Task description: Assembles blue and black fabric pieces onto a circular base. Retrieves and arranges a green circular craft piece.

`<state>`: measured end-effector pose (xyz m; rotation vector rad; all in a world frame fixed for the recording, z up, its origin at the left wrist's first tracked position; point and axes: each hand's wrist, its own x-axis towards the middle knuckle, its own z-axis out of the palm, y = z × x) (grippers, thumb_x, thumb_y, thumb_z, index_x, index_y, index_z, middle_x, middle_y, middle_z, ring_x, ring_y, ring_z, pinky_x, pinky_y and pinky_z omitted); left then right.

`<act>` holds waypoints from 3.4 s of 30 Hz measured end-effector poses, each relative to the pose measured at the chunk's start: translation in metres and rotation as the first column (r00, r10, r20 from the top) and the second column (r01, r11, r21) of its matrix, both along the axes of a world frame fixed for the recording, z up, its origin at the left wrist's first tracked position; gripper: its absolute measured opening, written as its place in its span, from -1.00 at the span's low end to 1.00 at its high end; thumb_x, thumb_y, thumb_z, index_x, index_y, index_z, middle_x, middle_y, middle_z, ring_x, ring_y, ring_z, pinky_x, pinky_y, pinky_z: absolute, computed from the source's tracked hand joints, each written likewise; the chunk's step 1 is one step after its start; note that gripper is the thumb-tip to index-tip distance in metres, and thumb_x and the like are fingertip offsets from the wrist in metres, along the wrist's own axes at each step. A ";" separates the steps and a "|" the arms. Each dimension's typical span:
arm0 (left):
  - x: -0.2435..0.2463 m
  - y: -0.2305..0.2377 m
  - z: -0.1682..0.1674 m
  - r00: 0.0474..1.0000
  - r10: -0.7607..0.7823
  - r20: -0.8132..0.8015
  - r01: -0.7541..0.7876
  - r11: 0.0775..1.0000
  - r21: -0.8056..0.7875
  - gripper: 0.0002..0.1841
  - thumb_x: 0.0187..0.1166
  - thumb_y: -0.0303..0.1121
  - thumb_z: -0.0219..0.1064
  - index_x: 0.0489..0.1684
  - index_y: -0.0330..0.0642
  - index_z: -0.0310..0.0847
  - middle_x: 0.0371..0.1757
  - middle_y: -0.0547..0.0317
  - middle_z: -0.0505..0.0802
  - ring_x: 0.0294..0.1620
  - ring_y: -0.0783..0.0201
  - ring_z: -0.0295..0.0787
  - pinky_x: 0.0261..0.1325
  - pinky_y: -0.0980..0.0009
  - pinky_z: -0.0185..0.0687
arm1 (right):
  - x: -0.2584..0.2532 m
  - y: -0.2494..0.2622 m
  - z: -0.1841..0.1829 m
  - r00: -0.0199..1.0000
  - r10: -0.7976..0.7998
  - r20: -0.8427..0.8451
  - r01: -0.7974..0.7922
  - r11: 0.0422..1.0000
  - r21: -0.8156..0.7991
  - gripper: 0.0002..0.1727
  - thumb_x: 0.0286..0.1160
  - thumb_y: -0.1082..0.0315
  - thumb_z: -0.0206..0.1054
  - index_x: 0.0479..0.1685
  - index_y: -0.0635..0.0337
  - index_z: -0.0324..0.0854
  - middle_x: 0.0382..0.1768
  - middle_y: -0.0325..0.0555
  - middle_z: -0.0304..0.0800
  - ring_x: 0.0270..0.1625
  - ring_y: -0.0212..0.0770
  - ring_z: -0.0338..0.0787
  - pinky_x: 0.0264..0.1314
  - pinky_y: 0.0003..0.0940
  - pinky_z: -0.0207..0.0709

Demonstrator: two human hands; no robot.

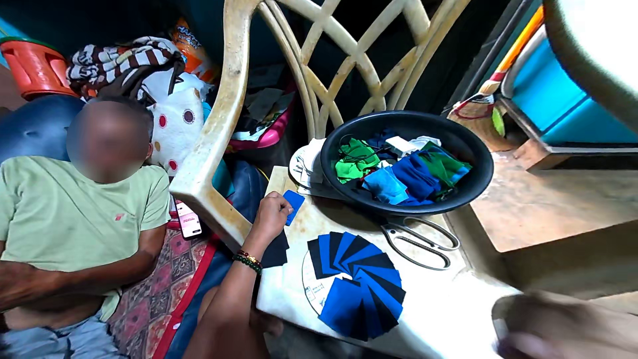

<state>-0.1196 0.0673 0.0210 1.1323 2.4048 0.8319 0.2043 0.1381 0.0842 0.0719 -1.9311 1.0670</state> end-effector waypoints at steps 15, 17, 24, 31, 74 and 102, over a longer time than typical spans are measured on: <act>-0.013 -0.014 -0.003 0.998 -0.015 0.055 0.012 0.999 0.052 -0.83 0.71 -0.49 0.25 -0.06 -0.43 0.74 0.05 -0.25 0.80 0.09 -0.08 0.74 0.24 -0.05 0.58 | -0.202 0.028 -0.059 0.501 -0.107 0.859 -0.235 0.938 0.254 -0.59 0.69 0.53 0.15 0.46 0.29 0.61 0.58 0.17 0.51 0.69 0.30 0.32 0.59 0.30 0.19; -0.012 -0.015 -0.003 0.998 -0.010 0.056 0.006 0.998 0.062 -0.83 0.72 -0.48 0.25 -0.06 -0.43 0.73 0.01 -0.24 0.81 0.04 -0.08 0.75 0.19 -0.05 0.59 | -0.211 0.028 -0.066 0.495 -0.115 0.861 -0.225 0.940 0.255 -0.60 0.66 0.55 0.19 0.43 0.28 0.64 0.54 0.19 0.55 0.66 0.31 0.35 0.58 0.30 0.19; -0.016 -0.019 -0.002 0.996 -0.086 0.024 0.082 0.989 0.121 -0.82 0.70 -0.50 0.26 -0.02 -0.39 0.79 0.08 -0.19 0.84 0.13 -0.02 0.79 0.30 0.01 0.61 | -0.210 0.027 -0.064 0.458 -0.114 0.882 -0.203 0.952 0.228 -0.62 0.69 0.51 0.19 0.41 0.28 0.66 0.59 0.19 0.50 0.70 0.33 0.29 0.60 0.32 0.18; -0.007 -0.070 0.015 0.941 -0.339 -0.009 0.338 0.935 0.107 -0.93 0.36 -0.60 0.53 -0.35 -0.38 0.75 -0.16 -0.04 0.79 -0.18 0.22 0.72 -0.07 0.31 0.68 | -0.174 0.007 -0.066 0.705 -0.031 0.708 -0.123 0.979 0.165 -0.86 0.50 0.48 0.41 -0.17 0.33 0.88 -0.05 0.14 0.85 0.23 0.18 0.69 0.33 0.08 0.50; -0.006 -0.091 0.000 0.913 -0.382 0.141 0.372 0.924 0.094 -0.89 0.45 -0.56 0.40 -0.48 -0.35 0.74 -0.05 0.02 0.75 -0.07 0.35 0.65 -0.02 0.46 0.59 | -0.173 -0.045 -0.072 0.591 -0.021 0.806 0.129 0.989 -0.070 -0.89 0.48 0.48 0.39 -0.31 0.32 0.81 -0.25 0.01 0.74 0.03 -0.05 0.61 0.12 -0.12 0.40; -0.006 -0.094 0.005 0.914 -0.307 0.267 0.277 0.950 0.144 -0.90 0.47 -0.60 0.41 -0.46 -0.39 0.72 0.01 0.00 0.74 -0.07 0.41 0.66 0.00 0.54 0.60 | -0.185 -0.054 -0.074 0.624 0.235 0.746 0.212 0.867 -0.450 -0.76 0.64 0.47 0.26 -0.44 0.27 0.68 -0.64 -0.35 0.58 -0.64 -0.58 0.50 -0.51 -0.65 0.41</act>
